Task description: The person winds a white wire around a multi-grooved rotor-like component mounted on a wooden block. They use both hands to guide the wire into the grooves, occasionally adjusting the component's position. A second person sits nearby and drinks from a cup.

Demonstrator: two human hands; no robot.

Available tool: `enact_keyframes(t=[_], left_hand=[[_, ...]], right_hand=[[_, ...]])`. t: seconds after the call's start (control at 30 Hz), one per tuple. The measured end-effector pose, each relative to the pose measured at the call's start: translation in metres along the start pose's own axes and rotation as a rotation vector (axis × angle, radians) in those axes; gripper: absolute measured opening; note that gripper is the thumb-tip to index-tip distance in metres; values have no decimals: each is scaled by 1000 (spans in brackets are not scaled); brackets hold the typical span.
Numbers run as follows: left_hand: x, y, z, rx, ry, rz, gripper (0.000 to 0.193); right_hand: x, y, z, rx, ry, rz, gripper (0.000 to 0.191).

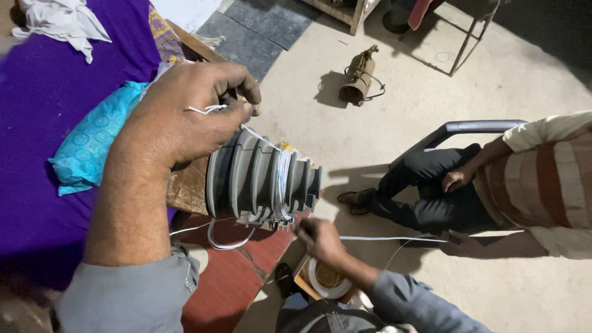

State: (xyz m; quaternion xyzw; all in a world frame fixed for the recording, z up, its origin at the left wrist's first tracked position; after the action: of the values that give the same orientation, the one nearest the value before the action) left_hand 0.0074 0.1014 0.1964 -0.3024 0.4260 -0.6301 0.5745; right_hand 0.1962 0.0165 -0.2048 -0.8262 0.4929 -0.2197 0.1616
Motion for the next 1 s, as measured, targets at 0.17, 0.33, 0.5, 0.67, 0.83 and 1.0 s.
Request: enact_keyframes(t=[0.17,0.33,0.5,0.67,0.83,1.0], left_hand=[[-8,7,12,13,138,19,19],[-17,16,17,-15,142,-11,24],[-12,15,14,30,145,-35,26],[-6,5,16,66,273,33,25],[-1,6,0,57,104,26,22],[3,0,-6,93,137,76,21]], right_hand=[[50,-46,-143,822,-615,-156,16],[58,-116,-237,939,-1064,86,15],[-4,-215,-236,534,-924,333,12],[-117,-169,-90,-133,-200,146,26],[-89,-45,24,-260,-1,77,22],[8,1,2,-84,207,-9,35]])
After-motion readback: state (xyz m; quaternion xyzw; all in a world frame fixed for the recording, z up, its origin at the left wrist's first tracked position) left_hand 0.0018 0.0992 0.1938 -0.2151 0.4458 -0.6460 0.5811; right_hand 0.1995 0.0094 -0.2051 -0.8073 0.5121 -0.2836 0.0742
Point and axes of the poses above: each hand's wrist, its own x-axis away from the middle knuckle, its own y-axis out of the palm, z = x × y, the point moved 7 cm from there along -x, towards the middle knuckle, and after that the axes turned 1 degree about -x, right-handed, at the moved point
